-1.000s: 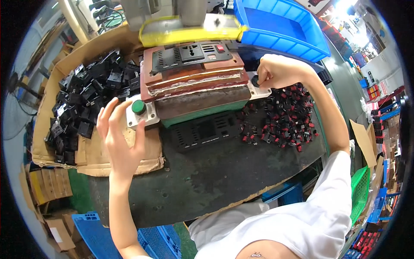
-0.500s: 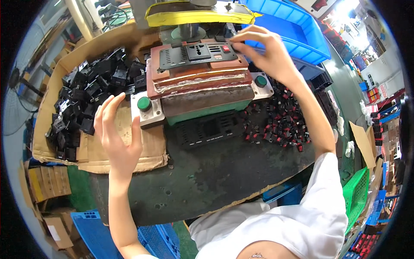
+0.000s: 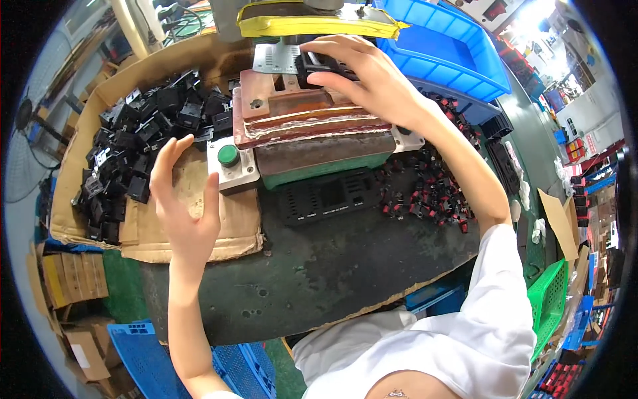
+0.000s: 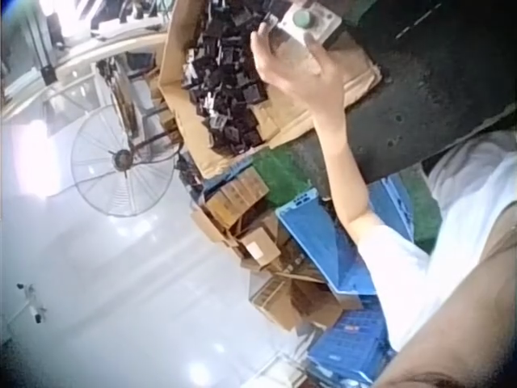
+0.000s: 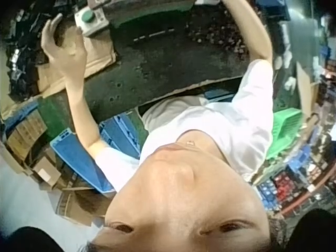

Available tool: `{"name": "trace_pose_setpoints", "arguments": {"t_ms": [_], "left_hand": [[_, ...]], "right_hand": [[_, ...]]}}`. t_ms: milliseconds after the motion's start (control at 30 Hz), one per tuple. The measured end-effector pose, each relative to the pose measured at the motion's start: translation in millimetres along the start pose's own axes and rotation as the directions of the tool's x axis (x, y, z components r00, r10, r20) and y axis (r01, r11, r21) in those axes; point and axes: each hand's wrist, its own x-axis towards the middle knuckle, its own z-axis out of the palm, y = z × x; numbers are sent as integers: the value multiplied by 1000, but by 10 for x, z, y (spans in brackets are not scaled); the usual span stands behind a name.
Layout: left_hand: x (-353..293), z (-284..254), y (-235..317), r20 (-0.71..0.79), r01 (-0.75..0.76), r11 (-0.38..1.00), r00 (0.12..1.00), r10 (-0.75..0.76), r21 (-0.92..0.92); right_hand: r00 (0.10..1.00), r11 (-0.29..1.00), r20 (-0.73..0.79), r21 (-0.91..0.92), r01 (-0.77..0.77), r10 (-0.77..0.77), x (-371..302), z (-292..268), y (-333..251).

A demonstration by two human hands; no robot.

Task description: Assembling electronic components and switches into a plastic housing using a press machine.

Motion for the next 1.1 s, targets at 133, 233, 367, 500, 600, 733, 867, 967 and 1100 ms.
{"name": "trace_pose_setpoints", "arguments": {"t_ms": [133,233,367,500,600,733,867,967,1100], "left_hand": [[-18,-70,40,484,578,524,814,-321,-626],[-103,-79,271,769,796,234,603,-214,-559],[-61,-21,434,740,539,789,652,-168,-295],[-114,45,386,465,90,945,883,70,-313],[-144,80,338,440,35,952,892,107,-304],[-151,93,279,438,-59,969,884,163,-240],[-190,138,213,462,-37,971,875,147,-238],[-221,173,186,462,-48,970,873,157,-240],[-213,162,190,476,-12,974,871,121,-227]], "right_hand": [[995,982,-35,-166,91,-98,-295,27,-491],[978,963,17,-174,207,-207,-675,75,-937],[972,947,-85,-261,189,-218,-1004,91,-942],[979,991,-165,-47,-127,117,-1110,-21,-714],[974,982,-171,140,-124,147,-1189,33,-609],[975,984,-175,133,-116,138,-1218,107,-689],[973,981,-175,146,-126,151,-1238,166,-665],[976,984,-170,138,-114,136,-1245,178,-650],[974,983,-172,133,-128,150,-1239,182,-666]]}}
